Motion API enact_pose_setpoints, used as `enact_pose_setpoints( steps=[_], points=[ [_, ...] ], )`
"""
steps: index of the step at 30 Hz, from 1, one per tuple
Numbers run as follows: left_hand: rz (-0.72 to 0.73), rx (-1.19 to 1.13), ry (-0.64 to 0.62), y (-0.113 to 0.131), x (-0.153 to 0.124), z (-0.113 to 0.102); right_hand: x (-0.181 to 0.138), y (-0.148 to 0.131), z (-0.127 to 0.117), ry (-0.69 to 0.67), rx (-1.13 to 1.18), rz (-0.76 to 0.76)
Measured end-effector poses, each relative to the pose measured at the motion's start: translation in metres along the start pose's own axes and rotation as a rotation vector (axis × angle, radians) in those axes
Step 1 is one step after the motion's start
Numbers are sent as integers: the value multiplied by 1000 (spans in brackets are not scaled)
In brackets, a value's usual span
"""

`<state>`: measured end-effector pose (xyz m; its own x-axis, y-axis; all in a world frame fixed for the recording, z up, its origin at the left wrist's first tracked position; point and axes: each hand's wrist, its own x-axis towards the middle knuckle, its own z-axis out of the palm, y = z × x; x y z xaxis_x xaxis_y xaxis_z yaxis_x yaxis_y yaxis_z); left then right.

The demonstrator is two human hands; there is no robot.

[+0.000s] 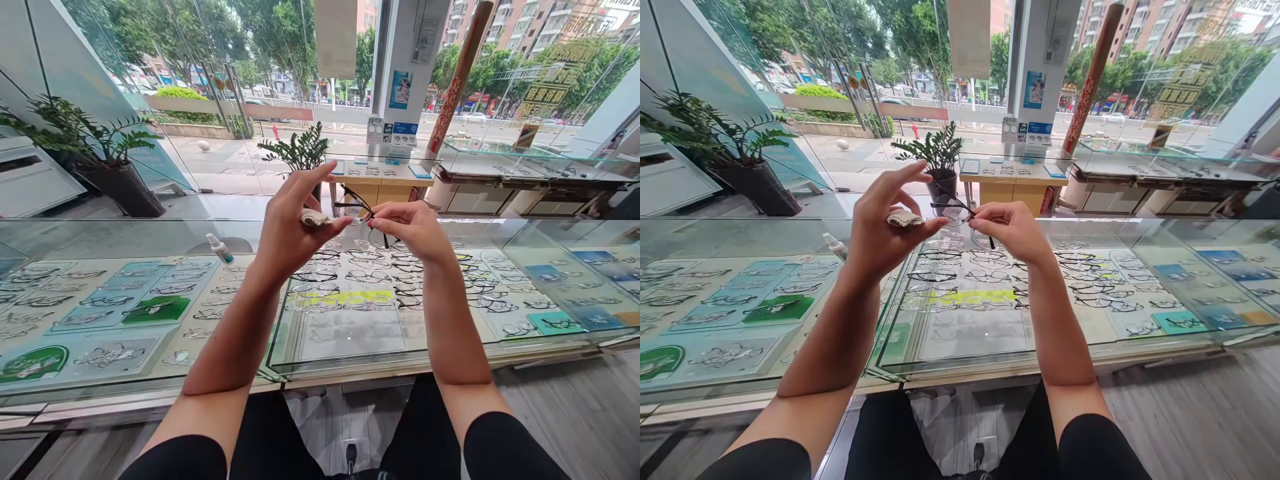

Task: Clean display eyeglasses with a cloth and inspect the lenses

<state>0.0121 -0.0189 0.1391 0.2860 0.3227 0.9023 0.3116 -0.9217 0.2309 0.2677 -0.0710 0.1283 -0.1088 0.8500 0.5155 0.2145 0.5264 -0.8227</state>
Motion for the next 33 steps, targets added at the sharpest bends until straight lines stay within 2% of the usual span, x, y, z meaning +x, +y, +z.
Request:
enact_pose_setpoints(
  steps=[2,4,8,12,16,18,20,23,25,27,29,31,33],
  points=[
    [-51,35,100,9,-6,2,-12,9,6,92,-19,30],
    [-138,6,146,23,-20,10,-30,15,17,202,-54,32],
    [-479,-275,-95,60,-65,34,-72,20,51,426,-289,-68],
    [-748,-464,-146,84,-109,57,-115,29,87,532,-575,-157],
    [-844,-457,-152,90,-135,63,-151,37,107,492,-659,-123],
    [-824,-388,-214,86,-137,62,-165,37,107,456,-638,-100],
    [-753,-281,-343,77,-130,60,-177,37,99,427,-587,-78],
    [-589,-52,-661,55,-107,60,-192,45,72,454,-557,6],
    [-485,140,-819,39,-87,63,-203,59,48,492,-606,111],
    [-384,288,-919,26,-67,69,-216,74,24,516,-640,254],
    [-298,350,-1027,16,-51,78,-235,87,4,477,-617,387],
    [-254,397,-1123,8,-43,90,-258,97,-9,426,-588,469],
    [-244,421,-1158,2,-42,103,-284,102,-15,406,-572,534]
  ],
)
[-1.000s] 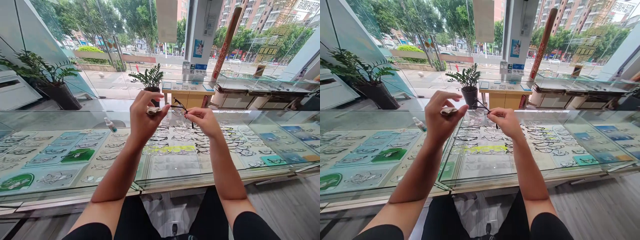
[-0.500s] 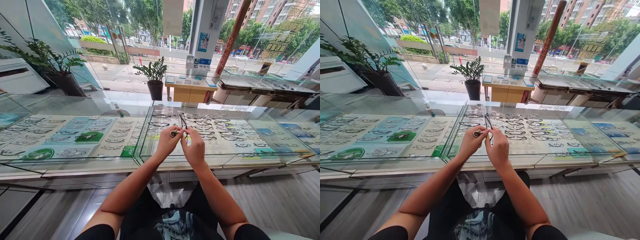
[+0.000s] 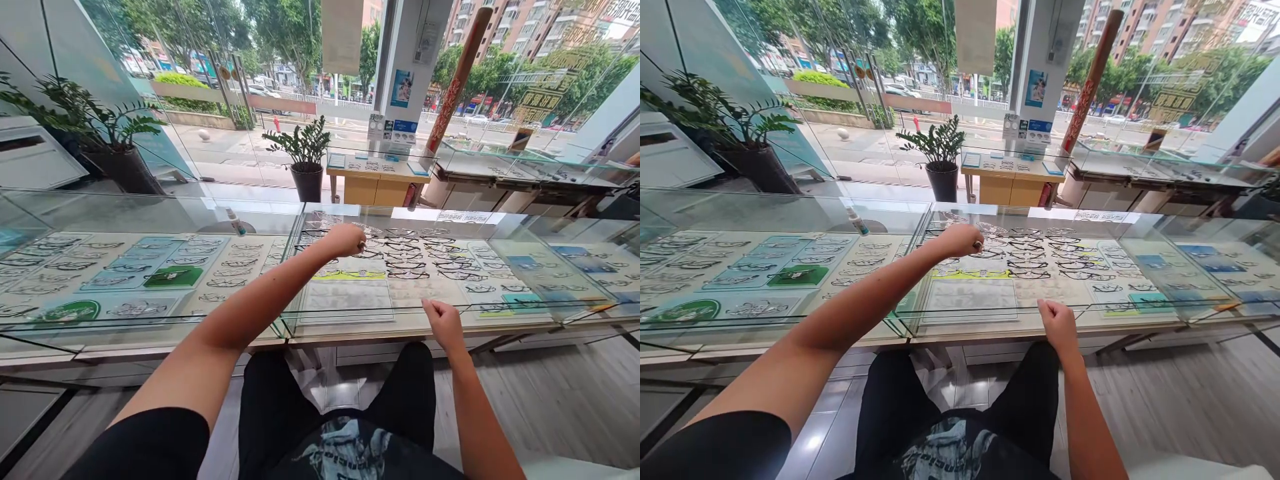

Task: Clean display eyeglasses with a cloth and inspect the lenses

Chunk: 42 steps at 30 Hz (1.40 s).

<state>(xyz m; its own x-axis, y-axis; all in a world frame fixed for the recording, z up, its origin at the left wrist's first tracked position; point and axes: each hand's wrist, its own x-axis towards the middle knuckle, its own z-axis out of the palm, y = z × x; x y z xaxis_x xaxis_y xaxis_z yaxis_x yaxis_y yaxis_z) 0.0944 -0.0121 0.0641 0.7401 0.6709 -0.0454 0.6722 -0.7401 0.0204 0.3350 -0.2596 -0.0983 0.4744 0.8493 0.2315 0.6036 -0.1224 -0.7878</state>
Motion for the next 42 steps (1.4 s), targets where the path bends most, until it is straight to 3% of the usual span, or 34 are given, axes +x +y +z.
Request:
enact_pose_setpoints(
  steps=[6,12,18,21,27,34,38,42],
  points=[
    [50,20,-28,1,22,31,-66,39,-9,-93,-72,161],
    [78,28,-27,-2,26,48,-155,81,-1,-433,-134,382],
    [85,30,-23,-4,28,61,-230,136,16,-560,-235,598],
    [87,35,-24,-3,29,65,-232,132,23,-535,-259,608],
    [90,46,-29,0,28,62,-208,113,28,-513,-279,595],
    [65,27,6,2,11,49,-200,130,43,-500,-255,574],
    [100,6,64,19,-17,35,-211,141,54,-434,-244,604],
    [351,-146,73,58,-74,40,-231,152,57,-422,-288,662]
  ],
)
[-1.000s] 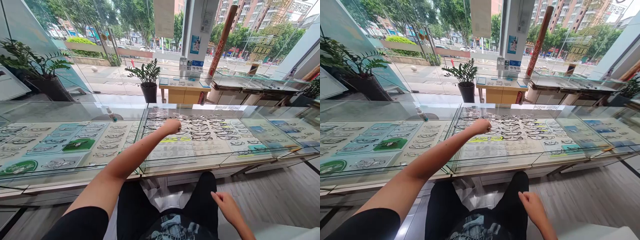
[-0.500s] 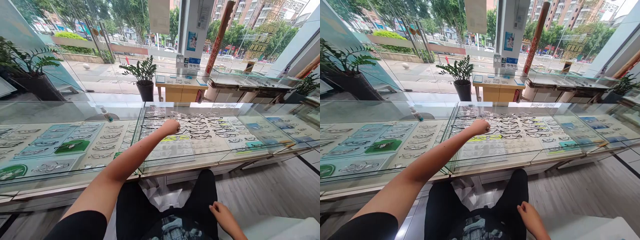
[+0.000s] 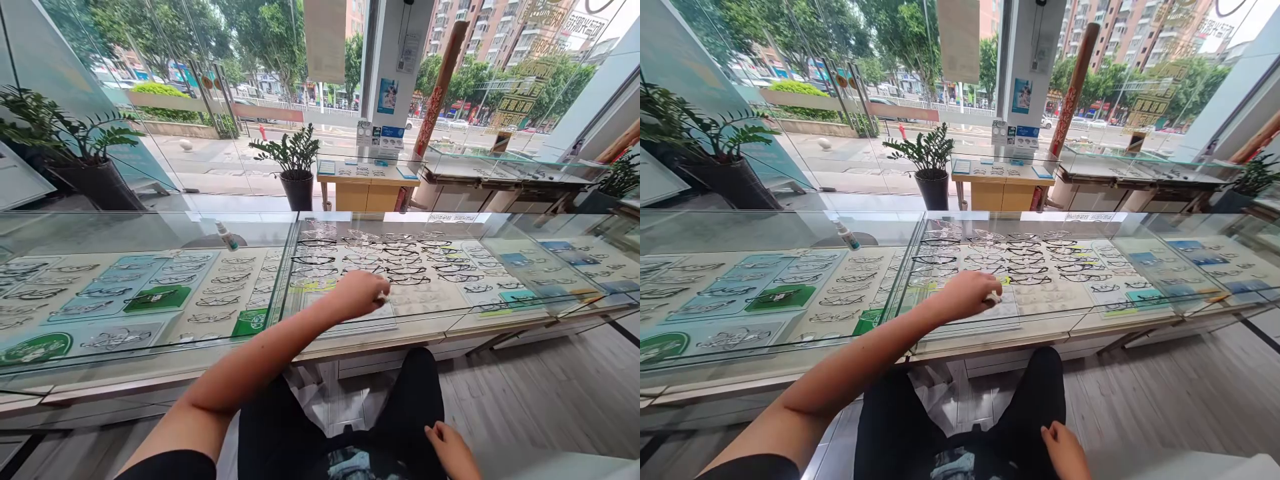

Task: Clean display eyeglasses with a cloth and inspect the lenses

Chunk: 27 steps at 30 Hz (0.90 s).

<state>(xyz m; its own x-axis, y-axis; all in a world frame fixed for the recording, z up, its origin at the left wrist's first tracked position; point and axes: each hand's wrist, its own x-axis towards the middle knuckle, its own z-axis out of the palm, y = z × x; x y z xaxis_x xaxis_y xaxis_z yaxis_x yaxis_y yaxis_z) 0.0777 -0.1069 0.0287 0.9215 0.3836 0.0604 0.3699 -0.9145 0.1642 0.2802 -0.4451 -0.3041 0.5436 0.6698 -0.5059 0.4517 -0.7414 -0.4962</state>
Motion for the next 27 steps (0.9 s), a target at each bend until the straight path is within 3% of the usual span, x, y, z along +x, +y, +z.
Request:
enact_pose_setpoints(
  steps=[3,6,8,10,14,16,20,24,27],
  points=[
    [208,-137,-141,38,-35,39,-6,11,6,4,-3,20],
    [264,-240,-306,52,-63,104,-8,7,5,-26,44,5],
    [143,-265,-416,46,-81,153,-7,-9,-1,-78,123,-41],
    [12,-431,-546,33,-103,199,-8,-35,-16,-138,229,-74],
    [-307,-875,-609,1,-162,260,-20,-110,-73,-298,329,-284],
    [-425,-1058,-596,-9,-191,274,-26,-153,-109,-305,358,-433],
    [-577,-1158,-572,-17,-230,281,-15,-244,-168,-77,285,-727],
    [-710,-1106,-489,-15,-243,274,29,-344,-196,181,15,-944],
    [-776,-1086,-431,-12,-249,268,67,-413,-203,241,-378,-918]
  ],
)
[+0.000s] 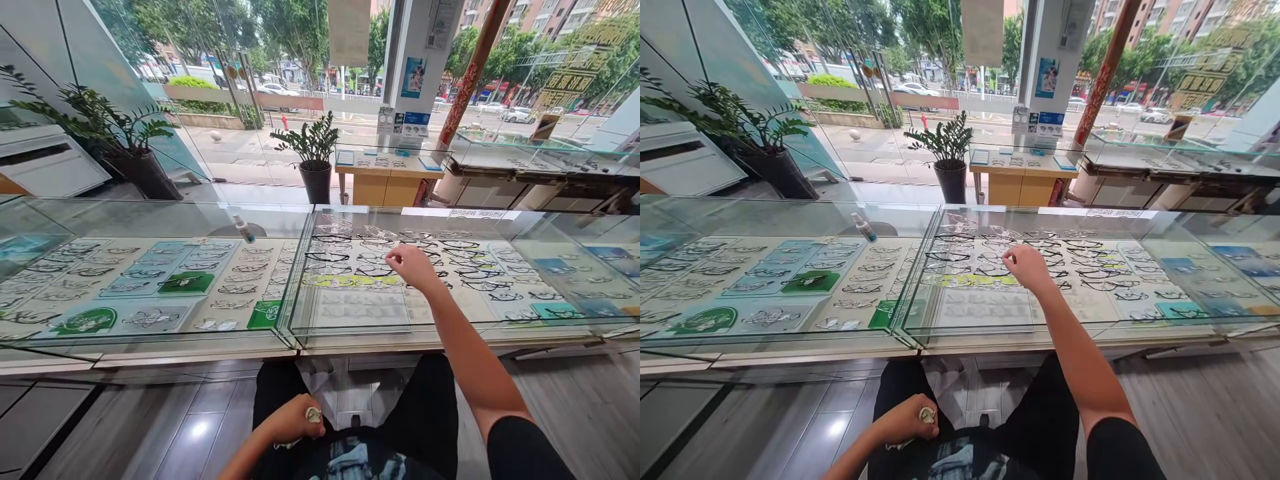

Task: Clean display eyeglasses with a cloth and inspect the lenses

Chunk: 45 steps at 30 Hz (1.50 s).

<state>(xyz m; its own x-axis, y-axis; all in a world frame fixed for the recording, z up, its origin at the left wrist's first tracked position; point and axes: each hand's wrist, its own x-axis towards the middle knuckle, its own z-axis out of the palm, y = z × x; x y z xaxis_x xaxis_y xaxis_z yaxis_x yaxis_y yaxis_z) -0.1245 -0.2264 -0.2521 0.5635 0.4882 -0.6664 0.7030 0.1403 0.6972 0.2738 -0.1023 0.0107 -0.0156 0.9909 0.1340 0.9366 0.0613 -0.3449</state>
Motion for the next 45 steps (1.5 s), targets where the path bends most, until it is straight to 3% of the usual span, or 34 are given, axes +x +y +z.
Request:
enact_pose_setpoints(
  steps=[2,5,9,13,18,21,23,27,31,34,39,45],
  points=[
    [-2,-45,31,-2,-6,1,39,-2,-2,-120,-147,4],
    [-13,-109,67,-10,-13,3,73,-2,-2,-214,-208,6],
    [-17,-134,102,-13,-19,0,86,1,4,-328,-253,-23],
    [4,-74,105,9,-26,-7,87,-1,12,-359,-266,-45],
    [78,-13,96,68,-52,-24,82,-3,9,-300,-208,-45],
    [203,9,-51,117,-79,-46,77,-3,-8,-250,-150,-47],
    [309,21,-68,154,-97,-69,74,-4,-27,-218,-70,-65],
    [427,-55,367,237,-116,-128,69,-13,-75,-95,466,-139],
    [584,-150,580,316,-107,-185,57,-40,-109,27,734,-298],
    [777,-185,686,363,-88,-213,44,-62,-113,153,765,-419],
    [907,-339,505,401,-57,-232,36,-81,-104,360,537,-506],
    [896,-448,319,398,-46,-233,40,-81,-100,427,430,-573]
  ],
)
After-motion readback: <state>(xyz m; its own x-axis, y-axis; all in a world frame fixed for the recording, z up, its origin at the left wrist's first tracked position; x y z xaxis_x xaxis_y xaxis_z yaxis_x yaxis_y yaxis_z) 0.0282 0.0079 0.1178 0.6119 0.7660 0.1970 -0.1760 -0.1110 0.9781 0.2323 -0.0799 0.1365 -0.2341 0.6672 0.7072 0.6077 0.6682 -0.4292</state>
